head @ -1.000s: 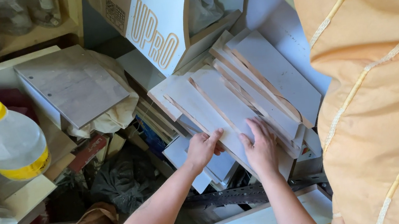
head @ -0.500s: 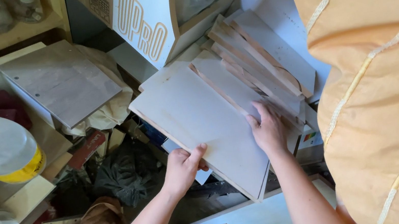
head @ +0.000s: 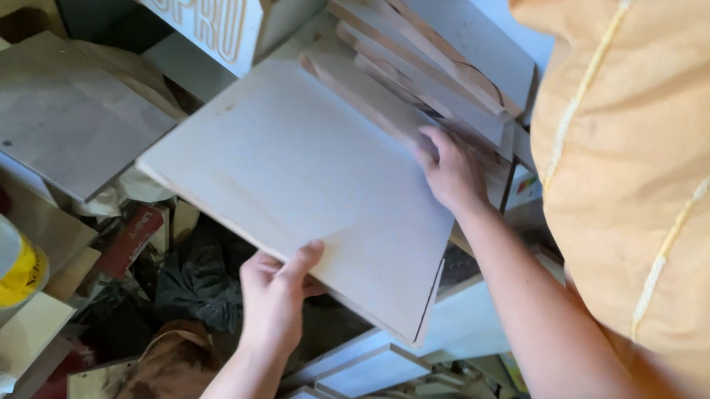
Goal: Searching through a stack of wood panels and measuring a selected piece with a tape measure on a workbench.
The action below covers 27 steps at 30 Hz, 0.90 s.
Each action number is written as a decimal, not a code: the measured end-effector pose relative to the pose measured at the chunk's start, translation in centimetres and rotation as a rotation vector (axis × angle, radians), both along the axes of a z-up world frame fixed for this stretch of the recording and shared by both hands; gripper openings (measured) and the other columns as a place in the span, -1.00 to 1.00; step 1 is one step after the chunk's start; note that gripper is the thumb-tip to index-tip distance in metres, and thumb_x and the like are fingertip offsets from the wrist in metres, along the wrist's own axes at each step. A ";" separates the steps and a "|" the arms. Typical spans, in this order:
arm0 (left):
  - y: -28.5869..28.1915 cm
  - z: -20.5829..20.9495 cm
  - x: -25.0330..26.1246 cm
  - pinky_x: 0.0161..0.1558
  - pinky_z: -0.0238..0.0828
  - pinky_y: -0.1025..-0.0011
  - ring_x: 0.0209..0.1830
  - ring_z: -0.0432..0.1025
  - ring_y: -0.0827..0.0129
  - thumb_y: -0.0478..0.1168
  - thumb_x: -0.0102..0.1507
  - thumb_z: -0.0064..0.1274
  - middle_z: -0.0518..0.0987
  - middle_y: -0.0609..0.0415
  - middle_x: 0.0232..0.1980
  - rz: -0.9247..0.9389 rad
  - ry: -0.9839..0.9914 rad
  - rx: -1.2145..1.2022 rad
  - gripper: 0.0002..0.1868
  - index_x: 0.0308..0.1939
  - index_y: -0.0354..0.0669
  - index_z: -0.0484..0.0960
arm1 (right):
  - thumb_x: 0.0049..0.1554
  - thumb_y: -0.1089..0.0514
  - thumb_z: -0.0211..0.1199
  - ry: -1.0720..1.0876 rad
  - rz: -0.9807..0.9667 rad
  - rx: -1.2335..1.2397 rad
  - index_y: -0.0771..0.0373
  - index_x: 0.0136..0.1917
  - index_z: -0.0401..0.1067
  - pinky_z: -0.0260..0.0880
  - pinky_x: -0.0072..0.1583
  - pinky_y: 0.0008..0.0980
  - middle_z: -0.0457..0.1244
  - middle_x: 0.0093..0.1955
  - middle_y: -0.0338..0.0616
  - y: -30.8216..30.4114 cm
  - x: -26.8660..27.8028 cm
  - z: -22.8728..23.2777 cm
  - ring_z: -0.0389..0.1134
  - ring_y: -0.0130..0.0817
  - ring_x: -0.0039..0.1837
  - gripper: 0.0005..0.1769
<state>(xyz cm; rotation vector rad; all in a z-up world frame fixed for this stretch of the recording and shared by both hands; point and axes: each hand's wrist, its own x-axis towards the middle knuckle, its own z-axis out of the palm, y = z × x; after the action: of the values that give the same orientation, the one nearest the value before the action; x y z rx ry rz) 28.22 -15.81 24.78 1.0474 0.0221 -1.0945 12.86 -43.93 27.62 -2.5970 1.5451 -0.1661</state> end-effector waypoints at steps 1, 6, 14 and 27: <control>1.1 1.0 0.3 -0.42 0.68 0.08 -0.42 0.67 0.04 -0.34 0.21 0.29 0.70 -0.31 -0.33 0.022 0.003 0.011 -0.73 -0.15 -0.57 0.66 | 0.35 -0.16 0.19 -0.019 0.005 -0.019 -0.05 0.44 0.40 0.34 0.38 0.20 0.32 0.36 0.12 -0.5 -0.3 -0.4 0.34 0.22 0.40 -0.55; 4.9 1.4 0.0 -0.39 0.63 0.12 -0.30 0.63 0.07 -0.32 0.21 0.26 0.70 -0.23 -0.24 0.007 0.004 0.087 -0.78 -0.18 -0.47 0.64 | 0.30 -0.15 0.23 0.061 -0.010 0.050 -0.10 0.43 0.36 0.35 0.36 0.18 0.27 0.44 -0.07 1.6 1.0 1.1 0.26 0.10 0.48 -0.54; 11.2 3.9 -1.0 -0.50 -0.13 0.29 -0.54 -0.20 0.40 -0.39 0.17 0.29 -0.14 0.22 -0.50 0.114 -0.003 0.119 -0.23 -0.48 0.05 -0.18 | 0.34 -0.03 0.16 0.053 -0.087 0.163 -0.04 0.48 0.31 0.40 0.30 0.09 0.25 0.47 -0.07 4.5 1.5 2.4 0.25 0.05 0.47 -0.54; 20.8 0.7 -6.4 -0.04 0.60 0.06 -0.08 0.67 -0.07 -0.41 0.10 0.23 0.79 -0.38 -0.07 0.157 -0.130 -0.093 -0.68 -0.13 -0.66 0.75 | 0.23 -0.38 0.07 -0.310 -0.034 0.749 0.11 0.20 0.04 -0.07 0.29 -0.26 -0.03 0.21 -0.24 16.5 -13.9 0.3 -0.01 -0.34 0.26 -0.39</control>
<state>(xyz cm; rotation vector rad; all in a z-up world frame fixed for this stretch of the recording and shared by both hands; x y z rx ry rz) 21.82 4.95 25.47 1.0137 -0.0493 -0.8764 -1.01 -27.46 27.96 -1.8606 1.2263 0.0136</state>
